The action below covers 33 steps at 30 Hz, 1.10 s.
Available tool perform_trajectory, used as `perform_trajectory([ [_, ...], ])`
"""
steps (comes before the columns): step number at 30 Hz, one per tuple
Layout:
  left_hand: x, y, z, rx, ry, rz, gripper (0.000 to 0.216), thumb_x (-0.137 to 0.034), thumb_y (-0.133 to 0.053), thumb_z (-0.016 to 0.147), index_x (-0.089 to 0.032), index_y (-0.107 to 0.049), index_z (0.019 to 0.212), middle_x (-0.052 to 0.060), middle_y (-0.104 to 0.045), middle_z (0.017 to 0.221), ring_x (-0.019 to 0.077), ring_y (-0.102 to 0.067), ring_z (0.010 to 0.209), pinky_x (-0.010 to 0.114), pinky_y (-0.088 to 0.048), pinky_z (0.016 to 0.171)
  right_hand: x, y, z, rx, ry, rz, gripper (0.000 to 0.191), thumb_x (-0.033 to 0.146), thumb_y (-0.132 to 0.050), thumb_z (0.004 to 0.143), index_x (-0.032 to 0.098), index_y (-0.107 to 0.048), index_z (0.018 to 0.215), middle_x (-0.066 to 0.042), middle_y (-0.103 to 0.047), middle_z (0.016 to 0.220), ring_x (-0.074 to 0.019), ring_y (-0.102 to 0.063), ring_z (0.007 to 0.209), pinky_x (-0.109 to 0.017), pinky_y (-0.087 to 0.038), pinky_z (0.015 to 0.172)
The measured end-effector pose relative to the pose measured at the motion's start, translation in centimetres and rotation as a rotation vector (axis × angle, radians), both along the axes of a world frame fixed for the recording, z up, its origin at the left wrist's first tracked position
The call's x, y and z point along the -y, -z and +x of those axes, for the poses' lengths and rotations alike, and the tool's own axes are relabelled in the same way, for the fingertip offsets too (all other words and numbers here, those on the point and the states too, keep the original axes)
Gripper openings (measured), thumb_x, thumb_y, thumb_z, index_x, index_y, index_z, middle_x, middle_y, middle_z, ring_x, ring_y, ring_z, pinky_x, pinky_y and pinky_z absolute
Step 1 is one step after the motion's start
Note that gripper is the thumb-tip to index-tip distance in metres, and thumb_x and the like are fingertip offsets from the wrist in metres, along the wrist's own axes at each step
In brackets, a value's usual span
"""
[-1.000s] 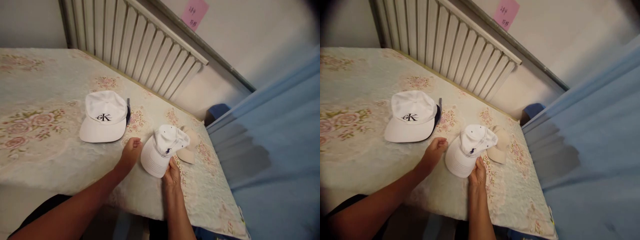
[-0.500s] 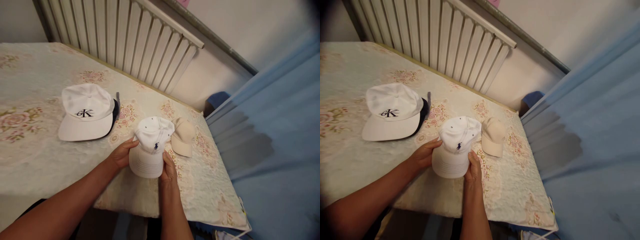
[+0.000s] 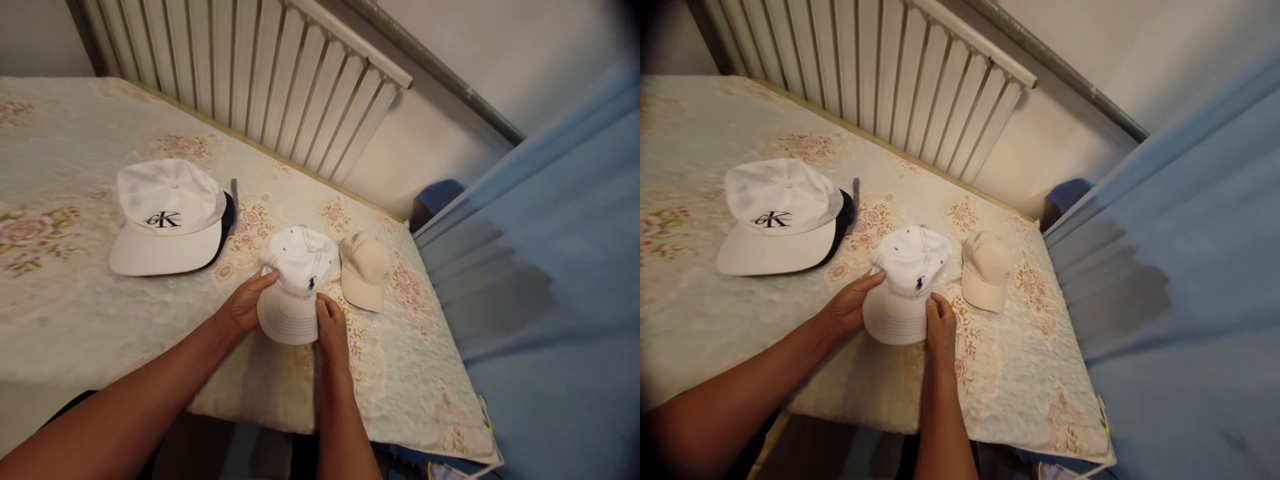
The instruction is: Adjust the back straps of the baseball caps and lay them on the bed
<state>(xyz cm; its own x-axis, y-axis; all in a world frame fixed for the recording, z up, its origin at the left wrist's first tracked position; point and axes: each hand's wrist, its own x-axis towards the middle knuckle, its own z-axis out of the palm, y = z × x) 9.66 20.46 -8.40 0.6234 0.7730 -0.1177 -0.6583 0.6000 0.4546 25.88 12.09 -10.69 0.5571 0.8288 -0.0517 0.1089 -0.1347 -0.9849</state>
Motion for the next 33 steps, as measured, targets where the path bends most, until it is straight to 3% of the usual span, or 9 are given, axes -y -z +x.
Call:
perform_trajectory([
  [4, 0.0, -0.2, -0.1, -0.040, -0.055, -0.011, 0.053, -0.015, -0.064, 0.083, -0.015, -0.052, 0.134, 0.013, -0.074, 0.109, 0.0280, -0.071, 0.095, 0.043, -0.055, 0.090, 0.1, -1.0, -1.2, 0.047, -0.081, 0.008, 0.038, 0.032, -0.068, 0.076, 0.017, -0.069, 0.111, -0.007, -0.073, 0.108, -0.0224, -0.065, 0.102, -0.033, -0.049, 0.093],
  [10, 0.0, -0.3, -0.2, -0.110, -0.161, -0.043, 0.045, -0.021, -0.065, 0.084, -0.015, -0.056, 0.128, 0.010, -0.076, 0.100, 0.0264, -0.072, 0.093, 0.040, -0.056, 0.088, 0.2, -0.3, -2.3, 0.190, -0.143, 0.061, 0.062, 0.032, -0.077, 0.070, 0.019, -0.060, 0.128, -0.009, -0.063, 0.129, -0.0270, -0.057, 0.119, -0.040, -0.041, 0.107],
  [15, -0.4, -0.1, -0.1, -0.101, -0.202, -0.026, 0.042, -0.029, -0.065, 0.086, -0.013, -0.060, 0.124, 0.012, -0.076, 0.102, 0.0272, -0.071, 0.094, 0.039, -0.057, 0.087, 0.4, -0.7, -3.0, 0.249, -0.158, 0.102, 0.065, 0.031, -0.080, 0.066, 0.019, -0.061, 0.127, -0.010, -0.062, 0.130, -0.0291, -0.055, 0.122, -0.042, -0.038, 0.110],
  [20, -0.6, 0.0, -0.2, -0.088, -0.239, -0.022, 0.039, -0.028, -0.065, 0.086, -0.014, -0.061, 0.122, 0.010, -0.076, 0.102, 0.0254, -0.072, 0.093, 0.038, -0.057, 0.086, 0.6, -1.0, -3.4, 0.285, -0.207, 0.139, 0.073, 0.030, -0.082, 0.063, 0.020, -0.058, 0.131, -0.010, -0.059, 0.135, -0.0298, -0.050, 0.128, -0.044, -0.033, 0.113],
  [26, -0.8, -0.2, -0.4, -0.033, -0.224, 0.005, 0.044, -0.023, -0.068, 0.083, -0.015, -0.058, 0.125, 0.010, -0.074, 0.106, 0.0248, -0.071, 0.094, 0.039, -0.056, 0.087, 0.6, -1.0, -3.4, 0.262, -0.224, 0.156, 0.072, 0.033, -0.082, 0.063, 0.022, -0.058, 0.130, -0.009, -0.059, 0.136, -0.0296, -0.049, 0.128, -0.045, -0.032, 0.113],
  [30, -1.0, -0.4, -0.7, -0.020, -0.226, -0.008, 0.040, -0.019, -0.067, 0.084, -0.015, -0.059, 0.122, 0.009, -0.075, 0.103, 0.0236, -0.072, 0.090, 0.039, -0.056, 0.088, 0.8, -1.4, -3.7, 0.389, -0.202, 0.176, 0.068, 0.036, -0.081, 0.065, 0.021, -0.058, 0.128, -0.011, -0.058, 0.135, -0.0297, -0.049, 0.127, -0.046, -0.033, 0.112],
  [33, -1.1, -0.4, -0.8, -0.025, -0.250, -0.039, 0.039, -0.016, -0.067, 0.083, -0.015, -0.058, 0.121, 0.008, -0.075, 0.101, 0.0235, -0.072, 0.090, 0.040, -0.056, 0.088, 1.6, -1.8, -4.2, 0.497, -0.050, 0.262, 0.040, 0.036, -0.075, 0.073, 0.021, -0.066, 0.109, -0.011, -0.067, 0.114, -0.0269, -0.057, 0.110, -0.043, -0.041, 0.102],
])
